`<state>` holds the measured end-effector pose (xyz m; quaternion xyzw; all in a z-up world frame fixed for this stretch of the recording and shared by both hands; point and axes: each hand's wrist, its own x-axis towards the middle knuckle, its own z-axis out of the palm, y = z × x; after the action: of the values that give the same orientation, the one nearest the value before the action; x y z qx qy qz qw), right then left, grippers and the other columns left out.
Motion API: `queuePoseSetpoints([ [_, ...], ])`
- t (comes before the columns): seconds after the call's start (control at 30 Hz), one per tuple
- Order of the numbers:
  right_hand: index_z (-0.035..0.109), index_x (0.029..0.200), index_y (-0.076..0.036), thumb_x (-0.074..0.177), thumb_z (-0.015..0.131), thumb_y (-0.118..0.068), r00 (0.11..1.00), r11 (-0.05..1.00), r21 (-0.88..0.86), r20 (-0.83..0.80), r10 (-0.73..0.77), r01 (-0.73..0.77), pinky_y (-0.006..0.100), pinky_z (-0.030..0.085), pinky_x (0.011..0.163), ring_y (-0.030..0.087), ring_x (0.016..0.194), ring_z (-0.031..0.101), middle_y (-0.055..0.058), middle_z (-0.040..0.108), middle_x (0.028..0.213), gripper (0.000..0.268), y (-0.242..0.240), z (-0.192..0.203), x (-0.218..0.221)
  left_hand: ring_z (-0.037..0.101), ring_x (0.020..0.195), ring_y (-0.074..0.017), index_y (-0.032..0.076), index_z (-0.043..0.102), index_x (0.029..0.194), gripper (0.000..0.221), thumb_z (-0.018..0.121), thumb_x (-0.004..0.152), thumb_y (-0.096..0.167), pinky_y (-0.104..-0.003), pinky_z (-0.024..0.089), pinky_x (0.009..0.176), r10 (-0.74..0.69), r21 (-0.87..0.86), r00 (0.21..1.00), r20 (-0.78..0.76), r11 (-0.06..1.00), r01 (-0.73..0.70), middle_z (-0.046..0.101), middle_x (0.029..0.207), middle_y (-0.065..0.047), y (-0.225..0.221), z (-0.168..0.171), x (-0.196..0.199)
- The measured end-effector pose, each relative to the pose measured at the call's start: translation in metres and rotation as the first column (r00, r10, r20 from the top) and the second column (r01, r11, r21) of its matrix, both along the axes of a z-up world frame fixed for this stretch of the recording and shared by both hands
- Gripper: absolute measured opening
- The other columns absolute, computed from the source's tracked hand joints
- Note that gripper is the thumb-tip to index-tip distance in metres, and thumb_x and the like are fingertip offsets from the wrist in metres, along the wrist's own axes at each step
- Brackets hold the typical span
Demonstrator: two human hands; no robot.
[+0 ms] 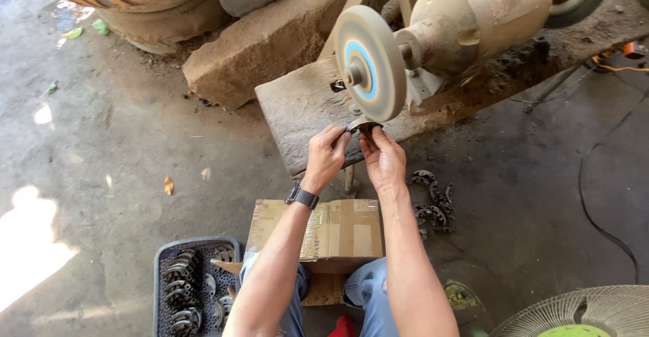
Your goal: The recorder is using a bench grinder to smooth and clean motorcycle brake shoe components.
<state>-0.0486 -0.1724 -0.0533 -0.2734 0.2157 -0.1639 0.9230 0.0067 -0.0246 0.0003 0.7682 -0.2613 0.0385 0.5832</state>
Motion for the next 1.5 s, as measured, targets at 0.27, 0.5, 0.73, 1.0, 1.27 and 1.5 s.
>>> queuePoseSetpoints([
  [0.27,0.068,0.115,0.003,0.100,0.068,-0.016,0.987,0.986,0.057,-0.046,-0.154,0.156,0.030,0.060,0.081,0.020,0.092,0.070,0.012,0.072,0.104,0.024,-0.008,0.016,0.000,0.062,0.067,-0.0283,-0.002,0.070,0.097,0.010,0.070,0.093,0.007,-0.037,0.048,0.062,-0.028,-0.038,0.999,0.035,0.999,0.029,0.065,0.081,-0.015,-0.025,0.006,0.006],
  [0.5,0.068,0.115,-0.001,0.098,0.070,-0.014,0.999,0.997,-0.068,-0.013,-0.032,0.031,0.028,0.058,0.077,0.019,0.090,0.070,0.009,0.072,0.101,0.022,0.009,0.008,0.013,0.060,0.066,-0.0286,-0.001,0.074,0.103,0.014,0.072,0.091,0.007,-0.038,0.045,0.060,0.036,0.030,0.999,0.009,0.999,-0.036,0.063,0.079,-0.016,0.013,0.000,0.005],
  [0.73,0.069,0.108,-0.009,0.099,0.067,-0.019,0.979,0.979,0.009,-0.003,0.205,-0.205,0.030,0.057,0.070,0.016,0.083,0.068,0.003,0.072,0.096,0.014,0.038,-0.011,0.017,0.065,0.066,-0.0191,-0.001,0.076,0.100,0.014,0.075,0.088,0.007,-0.031,0.051,0.062,0.103,0.045,0.994,-0.020,0.994,-0.102,0.071,0.083,-0.013,0.077,0.003,-0.011],
  [1.0,0.073,0.117,-0.002,0.100,0.063,-0.022,0.655,0.600,-0.320,-0.096,0.749,-0.733,0.027,0.055,0.067,0.014,0.081,0.071,0.009,0.077,0.101,0.028,0.186,0.098,-0.011,0.072,0.077,-0.0102,0.000,0.071,0.120,0.023,0.065,0.099,0.006,-0.029,0.061,0.071,-0.357,-0.547,0.761,-0.541,0.837,0.004,0.076,0.093,-0.006,0.251,0.040,-0.099],
  [1.27,0.073,0.119,0.002,0.104,0.065,-0.010,0.585,0.228,-0.721,-0.292,0.756,-0.654,0.023,0.056,0.067,0.011,0.080,0.069,0.008,0.076,0.102,0.021,0.370,0.126,-0.074,0.072,0.082,-0.0105,-0.003,0.075,0.111,0.017,0.070,0.095,0.002,-0.029,0.061,0.075,0.172,-0.373,0.792,-0.586,0.810,-0.452,0.076,0.094,-0.004,0.469,-0.051,-0.214],
  [1.5,0.074,0.119,-0.001,0.101,0.066,-0.009,0.410,-0.032,-0.710,-0.442,0.798,-0.704,0.023,0.057,0.065,0.008,0.078,0.068,0.006,0.076,0.099,0.021,0.459,0.085,-0.103,0.072,0.073,-0.0202,-0.002,0.081,0.098,0.027,0.086,0.073,0.008,-0.032,0.055,0.069,0.836,0.324,0.501,-0.223,0.548,-0.771,0.076,0.084,-0.016,0.560,-0.205,-0.310],
])
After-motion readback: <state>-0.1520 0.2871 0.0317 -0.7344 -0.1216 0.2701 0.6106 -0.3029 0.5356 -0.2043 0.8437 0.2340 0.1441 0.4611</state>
